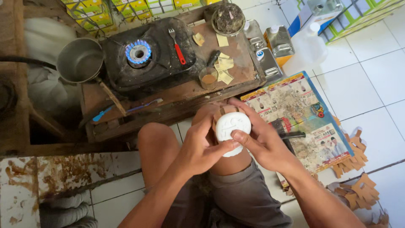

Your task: The person sits on the floor holding a child's leather sandal, heats the shoe over a lit gas burner, then presses and trims the sole edge with a curved hand blade. They turn the shoe to work different sides, place finished sandals on a rack with other shoes, and pick up another sandal to repeat the process.

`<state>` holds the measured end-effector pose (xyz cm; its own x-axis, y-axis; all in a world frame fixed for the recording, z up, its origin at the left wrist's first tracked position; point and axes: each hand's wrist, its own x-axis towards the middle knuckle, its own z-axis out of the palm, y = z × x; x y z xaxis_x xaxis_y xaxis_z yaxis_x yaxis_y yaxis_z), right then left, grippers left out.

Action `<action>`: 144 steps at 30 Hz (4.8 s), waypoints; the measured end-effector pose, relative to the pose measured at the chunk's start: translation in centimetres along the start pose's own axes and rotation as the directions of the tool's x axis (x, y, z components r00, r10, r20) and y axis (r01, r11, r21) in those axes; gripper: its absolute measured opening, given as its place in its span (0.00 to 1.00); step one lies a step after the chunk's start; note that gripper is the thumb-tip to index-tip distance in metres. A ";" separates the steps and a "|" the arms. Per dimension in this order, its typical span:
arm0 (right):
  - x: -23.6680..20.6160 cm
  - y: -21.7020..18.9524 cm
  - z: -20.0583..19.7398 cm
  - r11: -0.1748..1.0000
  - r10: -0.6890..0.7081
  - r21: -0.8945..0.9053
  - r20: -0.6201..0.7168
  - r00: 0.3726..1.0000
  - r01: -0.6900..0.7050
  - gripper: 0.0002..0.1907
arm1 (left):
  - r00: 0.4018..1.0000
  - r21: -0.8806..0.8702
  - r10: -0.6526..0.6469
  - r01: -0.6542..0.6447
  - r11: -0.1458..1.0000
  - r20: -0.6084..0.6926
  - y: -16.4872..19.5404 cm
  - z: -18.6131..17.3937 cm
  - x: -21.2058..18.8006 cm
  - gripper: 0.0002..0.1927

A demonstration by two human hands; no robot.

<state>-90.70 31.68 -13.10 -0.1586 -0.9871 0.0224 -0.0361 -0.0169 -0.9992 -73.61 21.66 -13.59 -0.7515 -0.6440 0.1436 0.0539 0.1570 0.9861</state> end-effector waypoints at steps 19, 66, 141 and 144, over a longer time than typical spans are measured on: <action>-4.1 0.2 -0.5 0.966 0.016 -0.257 0.081 0.997 0.006 0.26 | 0.958 0.369 0.197 -0.263 0.891 0.207 3.1 -1.5 -2.2 0.27; -12.7 20.1 -19.4 0.534 -0.023 -0.495 -0.819 0.574 -0.685 0.29 | 0.958 -0.436 -0.241 0.153 0.887 -0.153 -7.0 9.7 -8.9 0.36; -1.5 2.2 10.7 0.690 0.118 0.555 0.546 0.829 -0.464 0.40 | 0.813 -0.623 -0.227 -0.200 0.756 -0.536 4.2 -1.2 -15.0 0.57; -0.7 1.1 14.6 0.855 0.195 0.271 0.622 0.759 -0.442 0.39 | 0.712 -0.611 -0.289 -0.243 0.754 -0.640 6.2 -3.9 -20.3 0.50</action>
<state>-76.24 30.05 -14.74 0.4861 -0.8511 -0.1984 0.3065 0.3786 -0.8733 -55.47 32.77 -10.01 -0.1300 -0.9830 -0.1297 0.6246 -0.1827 0.7593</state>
